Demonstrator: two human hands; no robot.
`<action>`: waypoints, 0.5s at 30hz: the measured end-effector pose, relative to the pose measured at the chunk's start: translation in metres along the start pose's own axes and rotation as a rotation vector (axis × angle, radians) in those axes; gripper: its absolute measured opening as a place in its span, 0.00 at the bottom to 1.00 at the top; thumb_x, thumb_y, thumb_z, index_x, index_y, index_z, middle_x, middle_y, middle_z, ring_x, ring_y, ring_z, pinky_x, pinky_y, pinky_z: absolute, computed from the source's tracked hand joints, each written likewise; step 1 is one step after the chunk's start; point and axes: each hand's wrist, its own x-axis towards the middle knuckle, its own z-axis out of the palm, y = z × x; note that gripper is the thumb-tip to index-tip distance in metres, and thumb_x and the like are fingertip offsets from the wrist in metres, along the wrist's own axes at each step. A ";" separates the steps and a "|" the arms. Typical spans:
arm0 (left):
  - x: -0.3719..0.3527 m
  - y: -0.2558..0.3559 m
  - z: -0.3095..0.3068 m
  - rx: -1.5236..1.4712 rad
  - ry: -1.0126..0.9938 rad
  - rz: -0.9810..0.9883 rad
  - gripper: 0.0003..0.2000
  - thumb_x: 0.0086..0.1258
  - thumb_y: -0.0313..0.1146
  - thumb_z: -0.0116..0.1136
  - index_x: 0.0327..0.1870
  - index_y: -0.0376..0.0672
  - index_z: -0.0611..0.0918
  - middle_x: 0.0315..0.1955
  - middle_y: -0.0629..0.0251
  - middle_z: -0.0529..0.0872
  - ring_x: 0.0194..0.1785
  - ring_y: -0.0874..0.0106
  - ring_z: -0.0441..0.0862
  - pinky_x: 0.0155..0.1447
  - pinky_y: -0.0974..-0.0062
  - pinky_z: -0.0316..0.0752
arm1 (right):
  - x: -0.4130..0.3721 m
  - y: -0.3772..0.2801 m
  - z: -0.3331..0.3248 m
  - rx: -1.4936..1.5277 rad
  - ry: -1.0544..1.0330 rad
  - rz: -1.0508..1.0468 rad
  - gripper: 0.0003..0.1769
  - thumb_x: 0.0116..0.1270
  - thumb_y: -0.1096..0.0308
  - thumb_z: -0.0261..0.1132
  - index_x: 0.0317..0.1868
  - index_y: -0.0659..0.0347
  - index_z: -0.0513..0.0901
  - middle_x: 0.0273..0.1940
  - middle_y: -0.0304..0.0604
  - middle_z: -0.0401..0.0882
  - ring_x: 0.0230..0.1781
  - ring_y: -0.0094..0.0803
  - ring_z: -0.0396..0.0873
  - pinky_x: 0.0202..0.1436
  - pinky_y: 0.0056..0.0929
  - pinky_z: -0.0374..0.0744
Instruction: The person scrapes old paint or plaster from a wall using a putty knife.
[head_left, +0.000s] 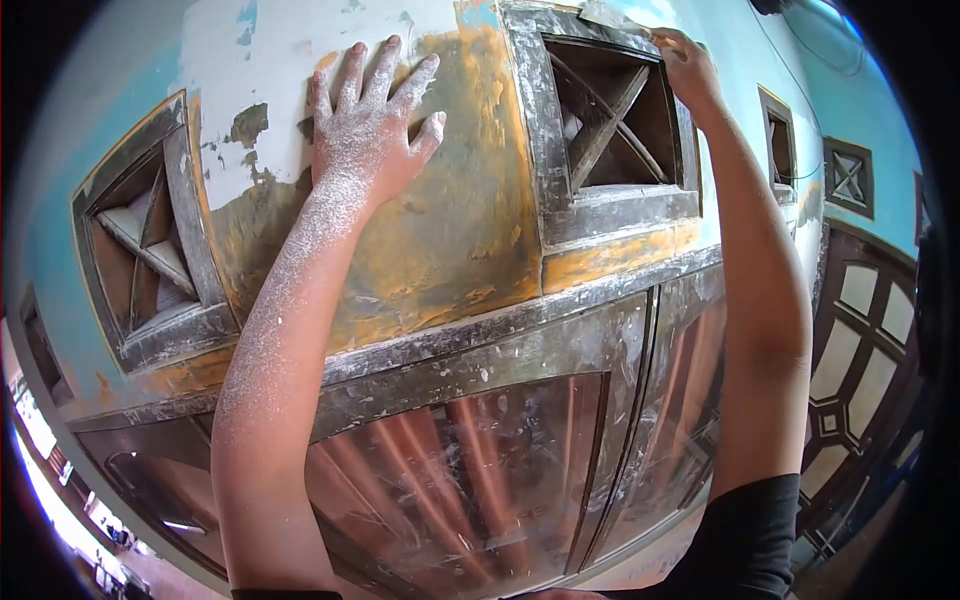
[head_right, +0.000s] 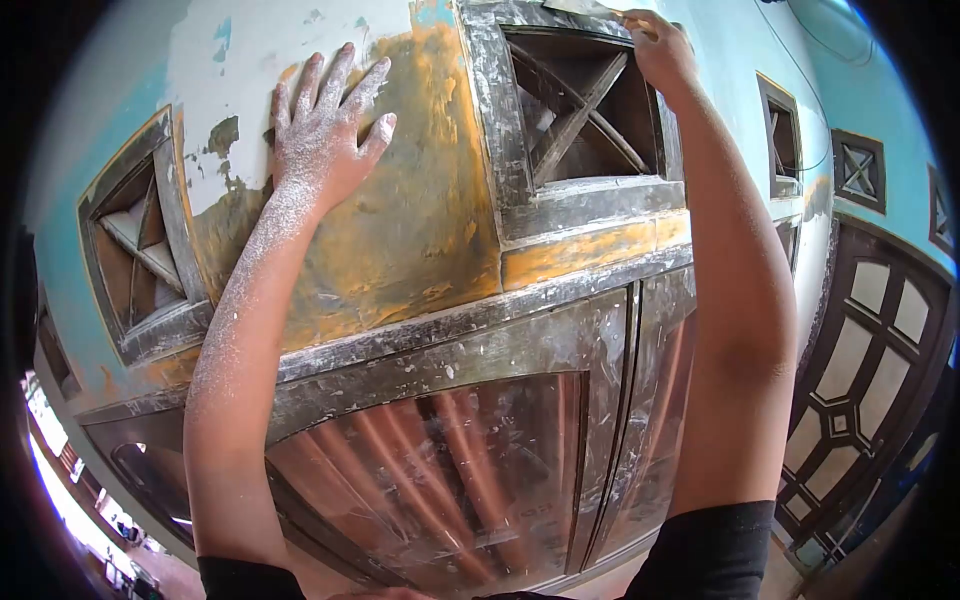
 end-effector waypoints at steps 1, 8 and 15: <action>0.001 -0.001 0.001 -0.010 0.011 0.008 0.31 0.80 0.58 0.46 0.83 0.74 0.58 0.84 0.69 0.53 0.86 0.60 0.47 0.86 0.43 0.37 | 0.002 -0.001 0.001 0.072 -0.014 0.012 0.19 0.74 0.68 0.59 0.63 0.52 0.85 0.50 0.46 0.89 0.52 0.34 0.84 0.61 0.34 0.78; 0.001 -0.005 0.001 -0.025 0.006 0.043 0.32 0.79 0.57 0.48 0.83 0.73 0.58 0.84 0.68 0.54 0.86 0.59 0.47 0.85 0.43 0.38 | -0.002 0.010 -0.016 0.079 -0.042 0.093 0.18 0.76 0.65 0.61 0.62 0.50 0.85 0.52 0.47 0.89 0.52 0.37 0.85 0.59 0.35 0.80; 0.003 -0.006 0.001 -0.013 0.011 0.081 0.32 0.79 0.57 0.49 0.83 0.73 0.58 0.84 0.68 0.54 0.86 0.58 0.48 0.85 0.43 0.38 | 0.000 0.005 -0.010 0.070 -0.003 -0.025 0.17 0.74 0.63 0.61 0.60 0.47 0.87 0.51 0.49 0.89 0.53 0.42 0.86 0.59 0.38 0.80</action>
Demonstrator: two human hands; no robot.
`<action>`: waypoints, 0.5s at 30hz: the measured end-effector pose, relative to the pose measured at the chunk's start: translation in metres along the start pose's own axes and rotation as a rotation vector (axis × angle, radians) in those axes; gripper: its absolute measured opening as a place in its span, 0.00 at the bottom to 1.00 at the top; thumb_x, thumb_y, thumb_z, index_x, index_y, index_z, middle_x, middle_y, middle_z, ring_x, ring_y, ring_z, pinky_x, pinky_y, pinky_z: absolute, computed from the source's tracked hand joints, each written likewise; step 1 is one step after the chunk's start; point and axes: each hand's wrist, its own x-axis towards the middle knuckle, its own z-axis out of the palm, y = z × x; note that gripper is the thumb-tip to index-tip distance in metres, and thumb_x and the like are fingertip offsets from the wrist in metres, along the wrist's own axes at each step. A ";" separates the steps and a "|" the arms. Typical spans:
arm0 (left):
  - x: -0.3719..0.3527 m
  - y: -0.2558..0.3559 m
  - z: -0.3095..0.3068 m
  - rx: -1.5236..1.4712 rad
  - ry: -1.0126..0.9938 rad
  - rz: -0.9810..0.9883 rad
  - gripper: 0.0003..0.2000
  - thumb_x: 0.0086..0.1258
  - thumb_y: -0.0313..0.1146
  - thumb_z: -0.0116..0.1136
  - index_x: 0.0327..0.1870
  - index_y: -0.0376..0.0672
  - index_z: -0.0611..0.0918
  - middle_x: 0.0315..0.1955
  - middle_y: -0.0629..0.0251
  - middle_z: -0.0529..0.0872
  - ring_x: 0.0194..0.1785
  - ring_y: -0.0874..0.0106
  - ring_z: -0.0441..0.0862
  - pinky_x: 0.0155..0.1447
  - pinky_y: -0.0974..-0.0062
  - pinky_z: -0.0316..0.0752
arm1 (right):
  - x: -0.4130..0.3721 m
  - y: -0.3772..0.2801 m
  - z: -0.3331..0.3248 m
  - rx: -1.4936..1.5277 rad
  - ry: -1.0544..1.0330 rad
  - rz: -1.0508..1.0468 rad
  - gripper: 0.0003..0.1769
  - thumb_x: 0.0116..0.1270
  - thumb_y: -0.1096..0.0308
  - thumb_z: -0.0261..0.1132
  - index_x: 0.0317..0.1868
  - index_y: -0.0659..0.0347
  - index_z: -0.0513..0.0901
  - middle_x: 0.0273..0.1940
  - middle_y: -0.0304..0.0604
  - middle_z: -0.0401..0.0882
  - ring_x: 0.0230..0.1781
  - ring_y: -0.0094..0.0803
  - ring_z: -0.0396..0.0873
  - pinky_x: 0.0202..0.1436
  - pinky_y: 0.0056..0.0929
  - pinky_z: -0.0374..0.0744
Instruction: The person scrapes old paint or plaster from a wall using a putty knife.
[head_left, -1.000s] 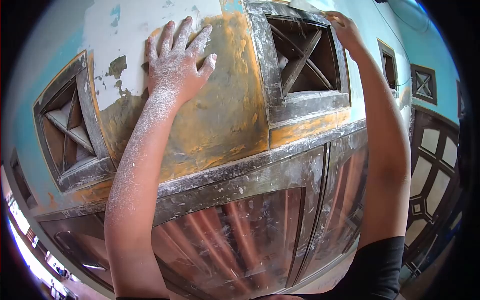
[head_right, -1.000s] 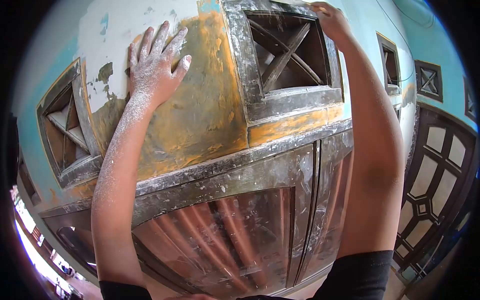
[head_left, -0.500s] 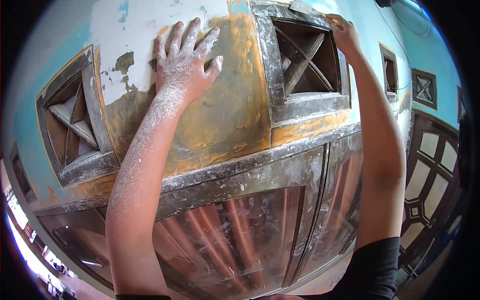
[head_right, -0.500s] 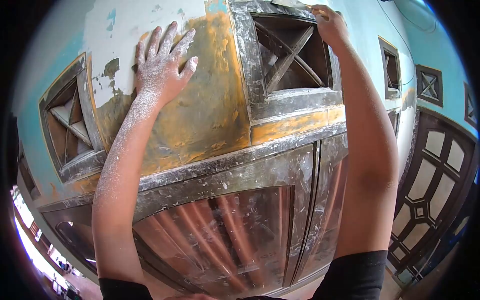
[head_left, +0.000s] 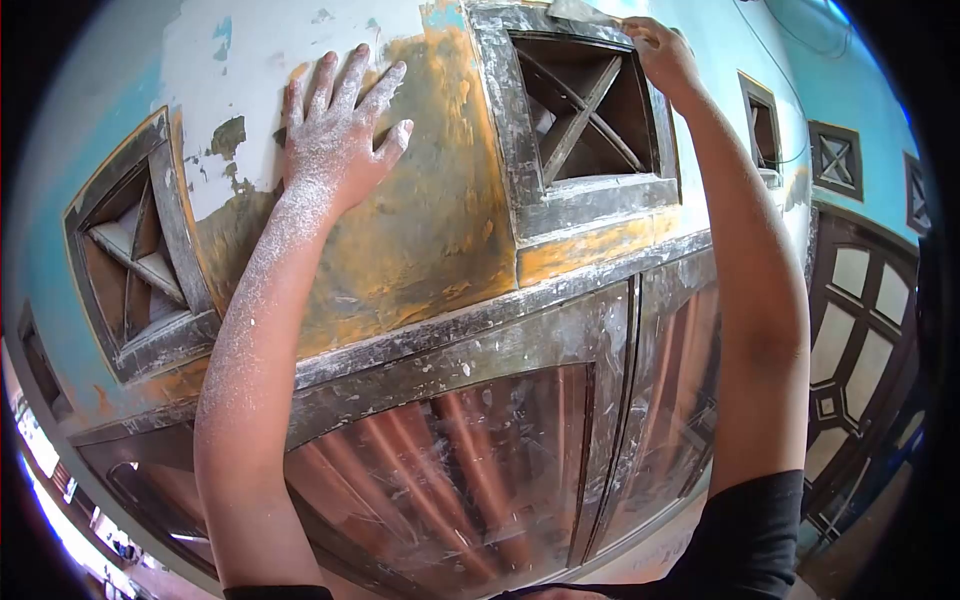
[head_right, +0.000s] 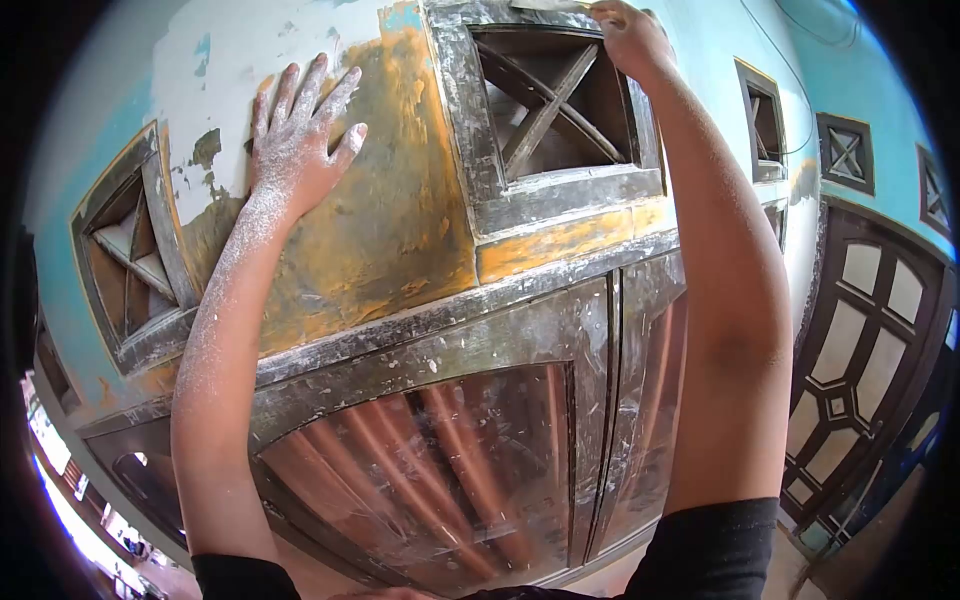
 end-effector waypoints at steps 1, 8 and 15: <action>0.000 0.001 0.000 0.002 -0.004 -0.013 0.32 0.79 0.57 0.48 0.83 0.73 0.58 0.84 0.68 0.54 0.86 0.58 0.48 0.85 0.43 0.39 | -0.001 0.006 -0.004 -0.005 -0.008 0.024 0.17 0.74 0.63 0.61 0.60 0.48 0.87 0.51 0.49 0.89 0.53 0.43 0.86 0.59 0.39 0.80; -0.001 0.001 0.002 0.005 0.008 -0.027 0.32 0.79 0.57 0.48 0.83 0.74 0.58 0.84 0.69 0.54 0.86 0.59 0.48 0.85 0.43 0.39 | 0.003 -0.025 0.008 -0.079 0.043 -0.031 0.17 0.74 0.62 0.62 0.59 0.48 0.87 0.51 0.52 0.88 0.52 0.45 0.86 0.60 0.40 0.80; -0.003 0.003 -0.002 0.008 0.003 -0.034 0.32 0.79 0.57 0.48 0.83 0.74 0.57 0.84 0.68 0.54 0.86 0.59 0.48 0.85 0.43 0.39 | -0.005 -0.023 0.009 0.022 -0.029 0.074 0.18 0.73 0.65 0.61 0.61 0.49 0.86 0.51 0.51 0.89 0.51 0.44 0.86 0.60 0.38 0.80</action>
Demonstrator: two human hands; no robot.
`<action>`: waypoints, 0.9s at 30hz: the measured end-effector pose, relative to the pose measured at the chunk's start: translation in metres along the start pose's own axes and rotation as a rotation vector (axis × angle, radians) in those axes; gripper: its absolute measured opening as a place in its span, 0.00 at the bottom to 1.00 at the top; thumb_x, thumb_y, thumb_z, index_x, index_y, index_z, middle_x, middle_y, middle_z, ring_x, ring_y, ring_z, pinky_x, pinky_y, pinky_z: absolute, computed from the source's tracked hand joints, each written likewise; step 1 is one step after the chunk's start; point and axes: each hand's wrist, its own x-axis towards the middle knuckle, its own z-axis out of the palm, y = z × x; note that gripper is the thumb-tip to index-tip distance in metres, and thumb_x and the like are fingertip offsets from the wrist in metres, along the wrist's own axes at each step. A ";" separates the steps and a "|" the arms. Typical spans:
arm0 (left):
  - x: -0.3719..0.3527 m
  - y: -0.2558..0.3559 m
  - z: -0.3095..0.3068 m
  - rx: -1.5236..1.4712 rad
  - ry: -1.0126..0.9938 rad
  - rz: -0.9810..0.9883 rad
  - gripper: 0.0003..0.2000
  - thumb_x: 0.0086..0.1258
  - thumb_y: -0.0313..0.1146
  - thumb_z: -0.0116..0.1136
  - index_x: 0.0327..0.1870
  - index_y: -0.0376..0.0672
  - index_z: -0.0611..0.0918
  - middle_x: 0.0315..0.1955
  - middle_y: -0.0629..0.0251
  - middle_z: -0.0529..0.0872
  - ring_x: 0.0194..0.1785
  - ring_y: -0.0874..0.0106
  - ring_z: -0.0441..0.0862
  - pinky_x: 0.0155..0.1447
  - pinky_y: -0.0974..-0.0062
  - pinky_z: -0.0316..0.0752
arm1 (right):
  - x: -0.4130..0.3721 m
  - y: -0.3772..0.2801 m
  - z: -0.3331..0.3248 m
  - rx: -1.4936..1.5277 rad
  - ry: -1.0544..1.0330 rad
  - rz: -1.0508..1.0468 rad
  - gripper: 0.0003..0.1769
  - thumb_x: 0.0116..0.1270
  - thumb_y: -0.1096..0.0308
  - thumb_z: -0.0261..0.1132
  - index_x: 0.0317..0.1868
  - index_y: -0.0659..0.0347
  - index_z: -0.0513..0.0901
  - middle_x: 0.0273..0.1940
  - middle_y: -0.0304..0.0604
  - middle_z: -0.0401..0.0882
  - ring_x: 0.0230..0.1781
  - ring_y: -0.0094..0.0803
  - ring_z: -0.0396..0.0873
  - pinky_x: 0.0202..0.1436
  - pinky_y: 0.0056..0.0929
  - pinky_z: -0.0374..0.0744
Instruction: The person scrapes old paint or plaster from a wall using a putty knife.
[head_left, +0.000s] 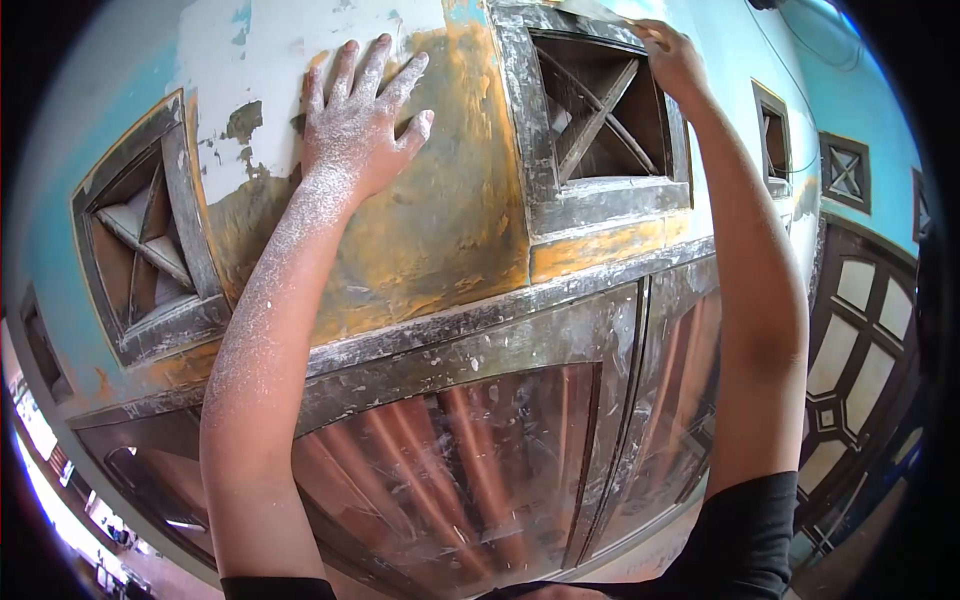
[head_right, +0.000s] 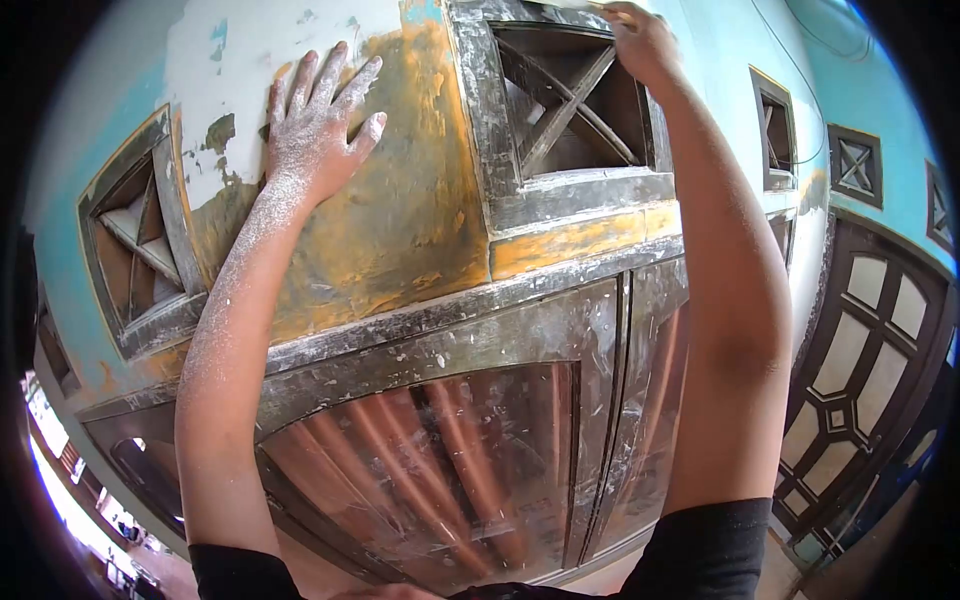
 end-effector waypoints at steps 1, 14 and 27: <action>0.000 0.000 0.000 0.001 -0.010 -0.004 0.32 0.79 0.58 0.48 0.83 0.73 0.57 0.84 0.69 0.54 0.86 0.59 0.48 0.86 0.44 0.39 | -0.001 -0.013 0.008 -0.022 0.003 -0.037 0.18 0.73 0.64 0.61 0.61 0.48 0.86 0.50 0.51 0.89 0.50 0.44 0.86 0.59 0.38 0.80; -0.003 0.000 0.003 -0.063 0.034 -0.001 0.32 0.78 0.57 0.49 0.82 0.73 0.60 0.84 0.68 0.55 0.86 0.60 0.48 0.86 0.46 0.38 | -0.003 -0.033 0.022 -0.147 0.075 -0.050 0.17 0.74 0.61 0.62 0.61 0.45 0.86 0.47 0.50 0.89 0.46 0.46 0.87 0.56 0.40 0.81; -0.007 -0.002 0.002 -0.119 0.036 0.011 0.32 0.77 0.57 0.50 0.82 0.71 0.62 0.83 0.68 0.56 0.86 0.60 0.49 0.86 0.47 0.40 | -0.005 -0.074 0.041 -0.123 0.045 -0.071 0.18 0.75 0.57 0.61 0.62 0.45 0.85 0.52 0.51 0.89 0.52 0.47 0.86 0.59 0.41 0.81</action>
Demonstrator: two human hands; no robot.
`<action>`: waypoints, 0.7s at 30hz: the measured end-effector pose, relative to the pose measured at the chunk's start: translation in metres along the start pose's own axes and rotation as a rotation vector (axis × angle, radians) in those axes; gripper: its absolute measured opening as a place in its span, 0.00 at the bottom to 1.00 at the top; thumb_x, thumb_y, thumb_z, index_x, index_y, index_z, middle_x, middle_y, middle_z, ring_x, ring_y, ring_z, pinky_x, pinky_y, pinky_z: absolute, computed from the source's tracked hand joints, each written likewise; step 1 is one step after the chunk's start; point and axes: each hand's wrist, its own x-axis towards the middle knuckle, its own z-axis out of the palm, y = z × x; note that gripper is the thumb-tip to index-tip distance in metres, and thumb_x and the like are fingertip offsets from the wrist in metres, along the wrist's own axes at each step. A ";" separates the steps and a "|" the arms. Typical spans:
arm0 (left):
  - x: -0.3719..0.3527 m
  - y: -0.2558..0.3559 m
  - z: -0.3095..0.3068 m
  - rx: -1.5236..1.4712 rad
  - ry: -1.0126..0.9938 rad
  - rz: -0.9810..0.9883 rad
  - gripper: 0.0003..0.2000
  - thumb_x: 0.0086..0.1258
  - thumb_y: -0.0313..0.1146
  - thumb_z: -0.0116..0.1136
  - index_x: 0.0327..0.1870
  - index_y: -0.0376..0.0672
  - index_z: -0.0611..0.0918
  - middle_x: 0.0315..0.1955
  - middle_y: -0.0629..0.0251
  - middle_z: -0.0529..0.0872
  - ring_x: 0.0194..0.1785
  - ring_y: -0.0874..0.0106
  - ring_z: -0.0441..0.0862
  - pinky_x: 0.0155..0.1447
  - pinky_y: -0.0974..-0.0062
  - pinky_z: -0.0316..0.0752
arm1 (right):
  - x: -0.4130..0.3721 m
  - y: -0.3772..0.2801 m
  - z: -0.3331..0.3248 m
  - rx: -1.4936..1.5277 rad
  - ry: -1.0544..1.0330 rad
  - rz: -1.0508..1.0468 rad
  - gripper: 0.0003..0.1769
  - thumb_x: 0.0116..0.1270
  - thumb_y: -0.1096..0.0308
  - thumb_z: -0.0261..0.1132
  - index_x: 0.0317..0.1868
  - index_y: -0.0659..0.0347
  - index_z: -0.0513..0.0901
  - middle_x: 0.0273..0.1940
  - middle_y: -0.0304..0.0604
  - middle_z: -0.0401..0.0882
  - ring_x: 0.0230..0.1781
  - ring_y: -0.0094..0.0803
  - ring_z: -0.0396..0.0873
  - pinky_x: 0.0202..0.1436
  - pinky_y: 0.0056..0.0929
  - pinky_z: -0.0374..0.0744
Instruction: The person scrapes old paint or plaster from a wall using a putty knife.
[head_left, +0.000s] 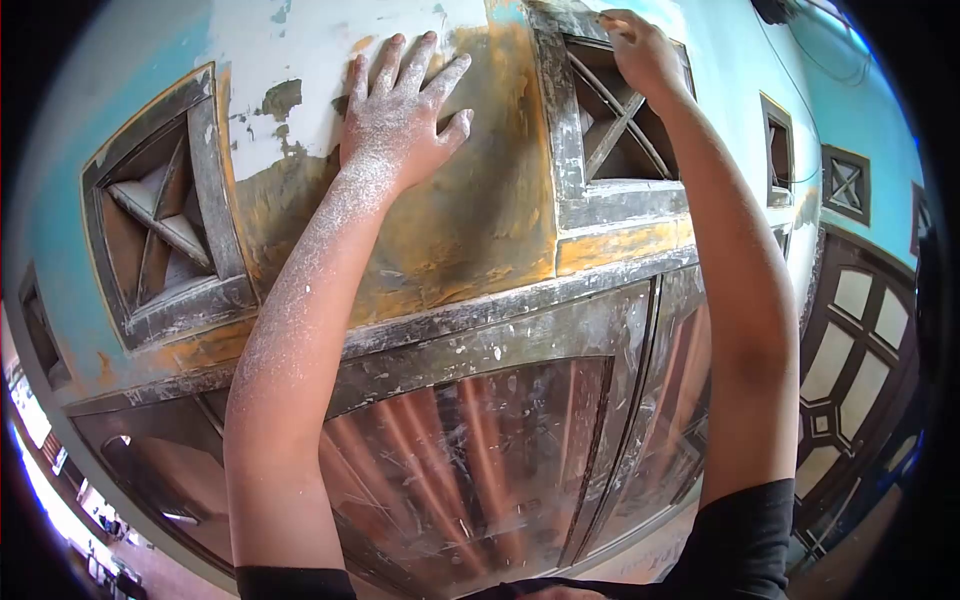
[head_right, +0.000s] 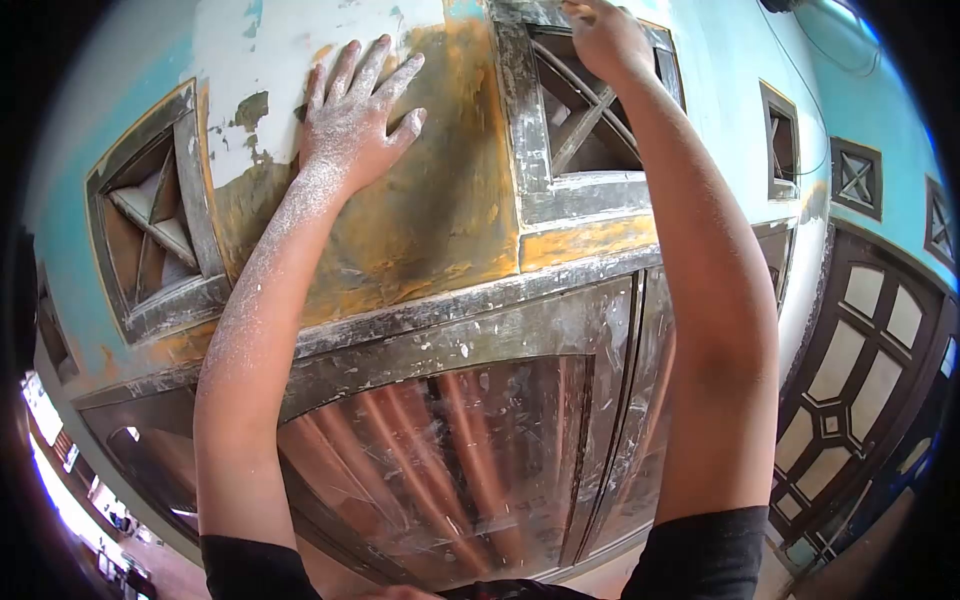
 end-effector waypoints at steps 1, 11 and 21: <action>0.000 -0.002 0.000 0.003 -0.001 -0.003 0.32 0.77 0.57 0.50 0.82 0.71 0.62 0.83 0.68 0.56 0.86 0.60 0.49 0.86 0.47 0.40 | 0.001 -0.008 0.003 -0.026 0.015 -0.076 0.18 0.76 0.56 0.61 0.62 0.45 0.85 0.52 0.51 0.89 0.52 0.48 0.86 0.59 0.42 0.80; -0.019 -0.119 -0.011 0.168 -0.027 0.086 0.30 0.81 0.56 0.47 0.83 0.71 0.60 0.84 0.71 0.54 0.86 0.62 0.49 0.87 0.51 0.43 | 0.004 -0.015 -0.003 0.009 -0.071 0.025 0.18 0.74 0.56 0.61 0.62 0.43 0.85 0.50 0.49 0.90 0.51 0.46 0.87 0.57 0.42 0.81; -0.047 -0.122 -0.011 0.099 0.059 -0.020 0.30 0.80 0.54 0.50 0.82 0.70 0.61 0.84 0.67 0.55 0.86 0.59 0.49 0.86 0.51 0.44 | 0.011 -0.014 0.007 -0.031 -0.056 -0.052 0.18 0.76 0.54 0.61 0.63 0.41 0.84 0.54 0.47 0.89 0.53 0.42 0.87 0.58 0.43 0.81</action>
